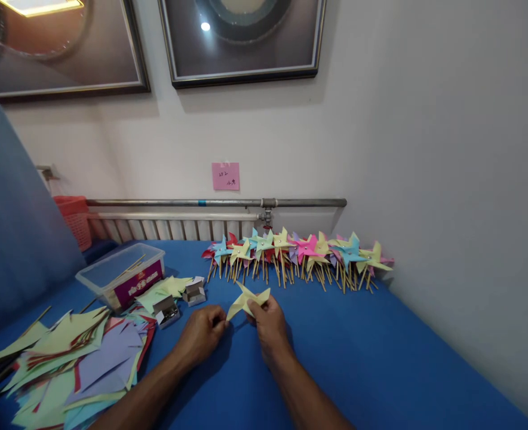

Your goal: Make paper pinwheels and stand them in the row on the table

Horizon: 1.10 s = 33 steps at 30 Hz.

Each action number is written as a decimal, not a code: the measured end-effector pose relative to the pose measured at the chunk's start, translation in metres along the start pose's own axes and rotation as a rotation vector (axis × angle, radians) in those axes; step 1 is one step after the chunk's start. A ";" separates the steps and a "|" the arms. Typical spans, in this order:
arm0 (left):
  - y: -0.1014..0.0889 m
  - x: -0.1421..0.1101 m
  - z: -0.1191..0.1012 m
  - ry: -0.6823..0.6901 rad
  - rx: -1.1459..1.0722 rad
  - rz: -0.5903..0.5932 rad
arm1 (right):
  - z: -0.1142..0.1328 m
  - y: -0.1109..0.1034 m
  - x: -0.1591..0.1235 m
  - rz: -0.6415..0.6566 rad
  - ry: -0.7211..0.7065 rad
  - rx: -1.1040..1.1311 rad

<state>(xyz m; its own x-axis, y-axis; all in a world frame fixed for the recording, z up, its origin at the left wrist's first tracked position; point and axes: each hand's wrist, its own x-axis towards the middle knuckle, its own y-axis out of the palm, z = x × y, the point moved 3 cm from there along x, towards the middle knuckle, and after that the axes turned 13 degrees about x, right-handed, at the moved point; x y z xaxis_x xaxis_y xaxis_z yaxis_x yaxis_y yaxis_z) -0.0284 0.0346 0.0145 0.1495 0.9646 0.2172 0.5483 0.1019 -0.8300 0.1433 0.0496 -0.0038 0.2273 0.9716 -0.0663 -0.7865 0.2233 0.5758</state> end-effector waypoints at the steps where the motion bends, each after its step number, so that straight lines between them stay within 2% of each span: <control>1: 0.000 0.001 0.001 -0.028 -0.043 -0.013 | 0.001 0.001 -0.001 0.016 0.012 0.008; 5: 0.002 0.007 0.007 -0.203 -0.344 -0.060 | 0.001 0.004 -0.004 0.021 0.007 0.010; 8: 0.005 0.009 0.008 -0.324 -0.560 -0.040 | -0.006 0.008 -0.007 0.086 -0.005 -0.104; 12: 0.011 0.005 -0.001 -0.328 -0.698 0.007 | -0.017 0.014 -0.013 0.231 -0.040 -0.328; 16: 0.016 0.000 -0.011 -0.273 -0.713 -0.005 | -0.020 0.014 -0.013 0.264 -0.100 -0.405; 25: 0.014 -0.002 -0.013 -0.197 -0.641 -0.068 | -0.018 0.016 -0.016 0.252 -0.091 -0.396; 33: 0.016 -0.001 -0.013 -0.209 -0.655 -0.052 | -0.023 0.012 -0.013 0.235 -0.093 -0.408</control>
<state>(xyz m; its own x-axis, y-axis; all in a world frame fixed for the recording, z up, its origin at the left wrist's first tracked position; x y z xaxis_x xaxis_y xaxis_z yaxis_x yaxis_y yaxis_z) -0.0093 0.0317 0.0074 -0.0158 0.9958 0.0900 0.9445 0.0444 -0.3256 0.1177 0.0415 -0.0143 0.0515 0.9925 0.1111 -0.9797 0.0287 0.1982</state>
